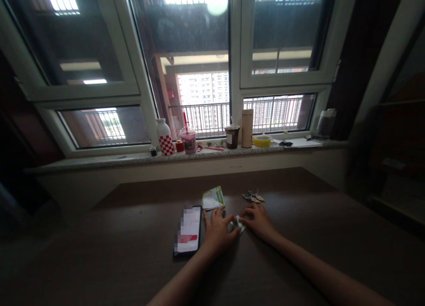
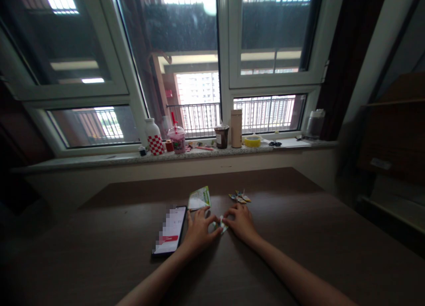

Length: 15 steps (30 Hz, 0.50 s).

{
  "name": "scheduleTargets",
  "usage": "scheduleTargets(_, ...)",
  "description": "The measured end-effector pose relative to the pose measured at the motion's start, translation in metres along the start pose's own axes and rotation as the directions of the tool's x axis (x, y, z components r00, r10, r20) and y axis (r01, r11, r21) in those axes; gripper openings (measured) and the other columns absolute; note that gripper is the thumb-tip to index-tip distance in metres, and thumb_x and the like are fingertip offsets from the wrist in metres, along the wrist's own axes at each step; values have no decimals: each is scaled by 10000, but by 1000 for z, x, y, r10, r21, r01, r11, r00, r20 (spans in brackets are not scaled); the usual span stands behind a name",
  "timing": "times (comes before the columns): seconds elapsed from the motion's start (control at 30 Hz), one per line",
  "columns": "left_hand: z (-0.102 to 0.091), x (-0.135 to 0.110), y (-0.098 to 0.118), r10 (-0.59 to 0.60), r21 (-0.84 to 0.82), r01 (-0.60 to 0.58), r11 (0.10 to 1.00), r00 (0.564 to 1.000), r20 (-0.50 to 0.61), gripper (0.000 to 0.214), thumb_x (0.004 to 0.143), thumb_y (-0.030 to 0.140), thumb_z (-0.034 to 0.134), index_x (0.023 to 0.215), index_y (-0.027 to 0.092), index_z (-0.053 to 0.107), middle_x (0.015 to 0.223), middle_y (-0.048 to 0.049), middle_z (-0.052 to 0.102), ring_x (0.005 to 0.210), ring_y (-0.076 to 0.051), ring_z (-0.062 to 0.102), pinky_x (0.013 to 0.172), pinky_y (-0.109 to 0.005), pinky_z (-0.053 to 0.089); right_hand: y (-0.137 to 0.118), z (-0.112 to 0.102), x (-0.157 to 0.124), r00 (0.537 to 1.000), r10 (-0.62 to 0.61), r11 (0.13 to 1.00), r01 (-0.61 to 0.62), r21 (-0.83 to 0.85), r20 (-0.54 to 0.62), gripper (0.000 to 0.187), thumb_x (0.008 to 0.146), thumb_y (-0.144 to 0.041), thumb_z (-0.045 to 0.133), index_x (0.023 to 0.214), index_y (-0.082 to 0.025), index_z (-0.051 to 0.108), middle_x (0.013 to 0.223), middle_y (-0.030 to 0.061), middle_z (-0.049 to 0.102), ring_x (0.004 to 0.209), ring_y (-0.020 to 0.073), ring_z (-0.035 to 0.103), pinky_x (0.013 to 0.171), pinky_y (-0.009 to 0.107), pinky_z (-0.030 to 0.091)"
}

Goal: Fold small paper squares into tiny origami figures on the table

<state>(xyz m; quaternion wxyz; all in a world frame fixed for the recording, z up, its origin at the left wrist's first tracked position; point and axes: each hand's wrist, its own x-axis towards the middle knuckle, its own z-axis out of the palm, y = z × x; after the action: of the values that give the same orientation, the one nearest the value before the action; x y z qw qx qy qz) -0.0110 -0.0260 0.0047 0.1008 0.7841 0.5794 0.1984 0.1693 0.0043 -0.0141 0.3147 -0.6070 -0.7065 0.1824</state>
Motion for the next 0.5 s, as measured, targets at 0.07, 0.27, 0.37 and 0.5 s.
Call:
scheduleTargets(0.07,0,0,0,-2,2,2,1000,1000,10,331,823,544,586,1051,328,690,1448,-106,455,1406,-297,312,1129,-659,-34,1,0,1,1000,5,1000,-5,12,1,88,758,-323,729,814,-265,764,1050,56,624,1097,249,526,981,368,376)
scheduleTargets(0.27,-1,0,0,-12,14,11,1000,999,30,367,819,561,577,1093,337,674,1462,-103,438,1420,-299,288,1135,-644,-43,1,0,1,1000,13,999,-12,35,-5,88,746,-315,737,801,-254,768,1048,65,623,1097,254,529,973,365,389)
scheduleTargets(0.37,-1,1,-1,-14,12,14,1000,999,37,363,811,560,584,1083,339,676,1464,-100,434,1419,-302,287,1133,-651,-36,1,0,1,1000,18,999,-18,37,-10,82,744,-320,740,788,-257,766,1048,63,621,1095,254,527,969,366,392)
scheduleTargets(0.5,-1,2,-1,-11,14,10,1000,999,38,372,808,560,585,1096,341,670,1462,-100,434,1413,-307,297,1130,-659,-31,0,1,1,1000,17,1000,-17,25,-17,74,743,-313,740,781,-254,765,1041,63,618,1083,251,529,962,360,396)
